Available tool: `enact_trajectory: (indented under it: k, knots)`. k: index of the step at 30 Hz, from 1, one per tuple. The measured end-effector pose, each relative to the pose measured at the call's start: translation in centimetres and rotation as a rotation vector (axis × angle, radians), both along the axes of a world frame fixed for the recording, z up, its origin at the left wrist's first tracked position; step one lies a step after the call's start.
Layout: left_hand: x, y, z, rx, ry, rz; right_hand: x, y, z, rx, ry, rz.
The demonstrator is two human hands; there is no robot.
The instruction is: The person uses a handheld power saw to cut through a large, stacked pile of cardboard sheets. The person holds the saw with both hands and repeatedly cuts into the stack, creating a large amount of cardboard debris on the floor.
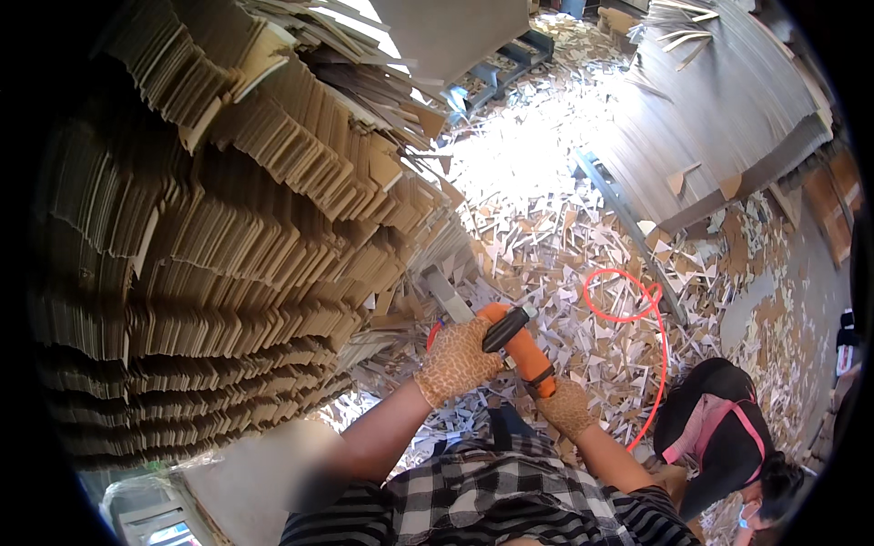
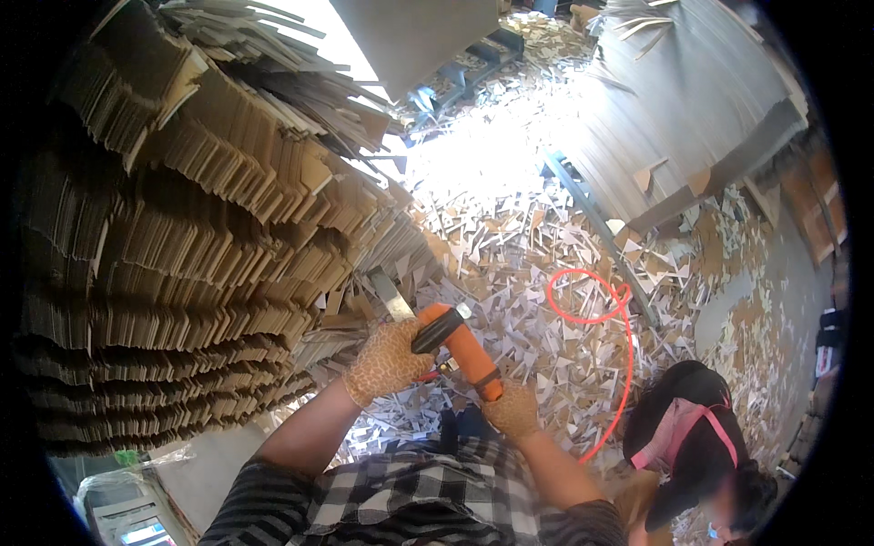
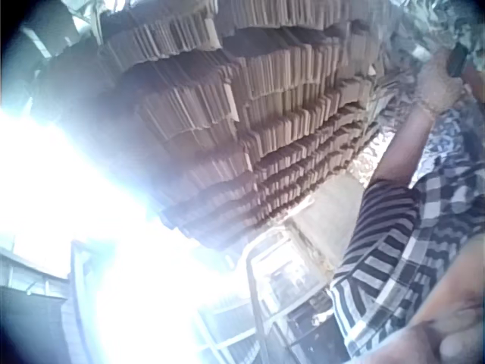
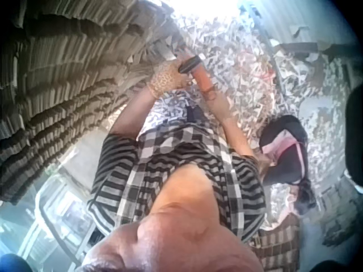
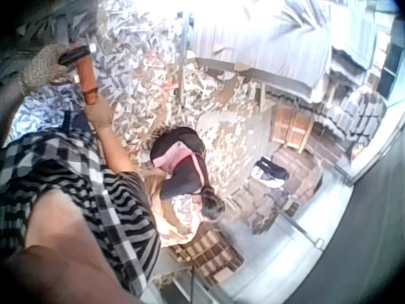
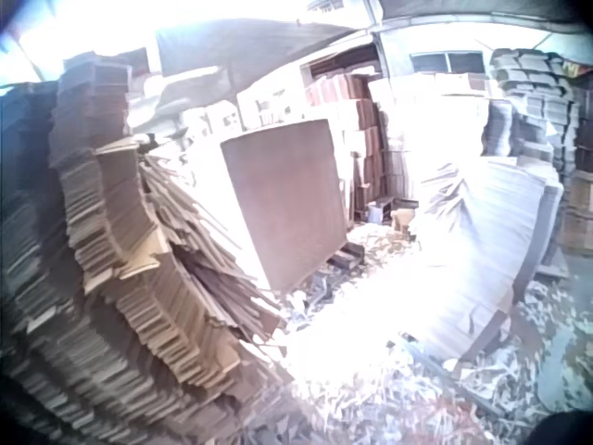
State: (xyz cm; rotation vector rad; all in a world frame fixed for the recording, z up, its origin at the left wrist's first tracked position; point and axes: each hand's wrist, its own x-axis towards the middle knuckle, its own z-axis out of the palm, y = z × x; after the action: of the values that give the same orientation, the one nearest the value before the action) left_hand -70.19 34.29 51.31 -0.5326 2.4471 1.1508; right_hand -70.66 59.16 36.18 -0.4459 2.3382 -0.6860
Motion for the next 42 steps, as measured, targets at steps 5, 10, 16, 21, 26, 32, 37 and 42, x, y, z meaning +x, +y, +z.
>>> enact_trajectory:
  k: [5,10,16,21,26,32,37,42]
  knots:
    - [0.8,0.2,2.0,-0.049,0.054,0.041,-1.0,-1.6,-0.1,0.078,0.027,0.046]
    - [-0.3,-2.5,1.5,-0.046,0.065,0.065,-2.2,-4.1,0.5,0.136,-0.015,0.036]
    - [0.2,-1.8,-1.1,-0.075,0.049,-0.015,-0.3,-2.5,-0.5,0.048,-0.030,-0.012]
    - [1.0,-0.3,0.8,-0.039,0.054,0.020,0.7,-1.8,-2.2,-0.001,0.008,-0.040]
    - [0.7,-2.4,0.1,-0.106,0.122,0.057,-1.1,-4.2,-1.1,0.090,0.007,-0.043]
    - [0.2,-3.3,-5.8,0.027,0.079,0.078,-0.5,-4.0,-1.8,0.131,-0.063,-0.049]
    - [1.2,-1.0,-8.4,0.087,-0.015,0.052,1.6,0.5,-5.2,0.180,-0.170,-0.073]
    - [4.5,1.4,-9.5,0.124,-0.051,0.059,4.5,2.4,-6.3,0.157,-0.081,-0.005]
